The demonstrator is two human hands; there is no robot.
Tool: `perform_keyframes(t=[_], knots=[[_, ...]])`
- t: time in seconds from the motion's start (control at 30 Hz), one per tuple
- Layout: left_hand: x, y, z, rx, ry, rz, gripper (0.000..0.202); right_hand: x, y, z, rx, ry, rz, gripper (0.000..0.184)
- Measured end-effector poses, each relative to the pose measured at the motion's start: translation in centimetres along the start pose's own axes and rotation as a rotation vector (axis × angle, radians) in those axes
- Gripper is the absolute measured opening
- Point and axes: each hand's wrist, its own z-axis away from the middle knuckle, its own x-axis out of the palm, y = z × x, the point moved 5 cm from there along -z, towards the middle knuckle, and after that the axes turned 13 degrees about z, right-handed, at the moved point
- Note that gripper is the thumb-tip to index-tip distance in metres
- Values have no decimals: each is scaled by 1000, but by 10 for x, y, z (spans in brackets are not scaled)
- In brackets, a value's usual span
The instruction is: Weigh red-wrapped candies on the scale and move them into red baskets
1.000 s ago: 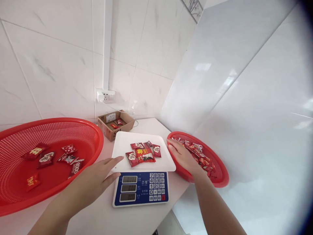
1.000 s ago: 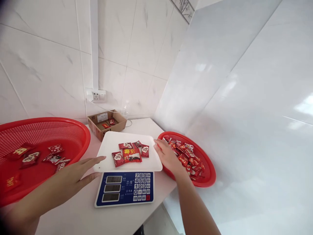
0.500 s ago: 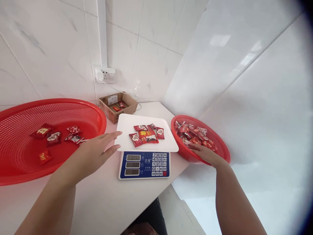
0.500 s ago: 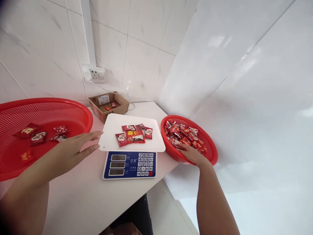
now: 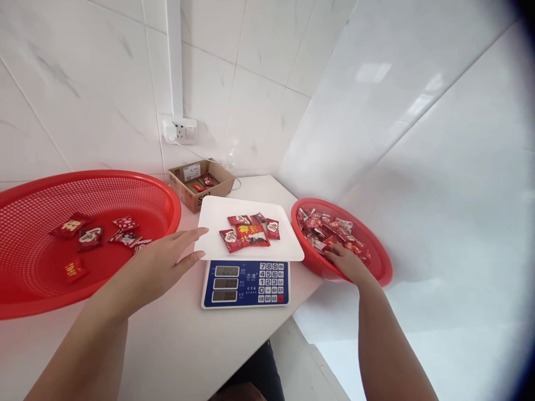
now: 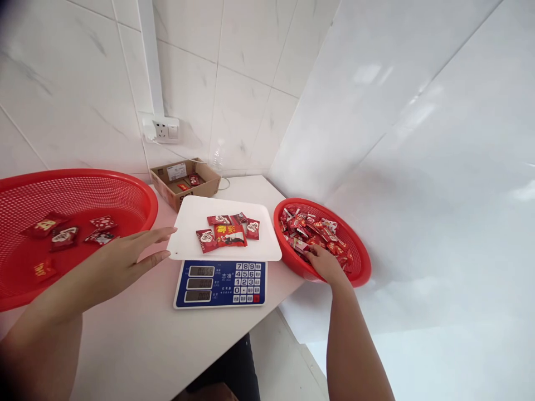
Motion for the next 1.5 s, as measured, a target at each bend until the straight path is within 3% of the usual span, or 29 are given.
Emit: perform_keyframes(t=[0.17,0.43,0.8,1.1,1.5], knots=[[0,4,0,9,4,-2,52,-1,4,-1,64,103,58,33],[1,5,0,25,-5,4,53,-9,-1,11,152,148,42,42],[0,6,0,-1,-18,9,52,-13,-7,17,179,147,47,42],[0,4,1,4,-2,-11,53,-12,-3,15,171,234,-2,44],[-3,6,7,79,31,-16,53,-15,-7,21,167,256,57,45]])
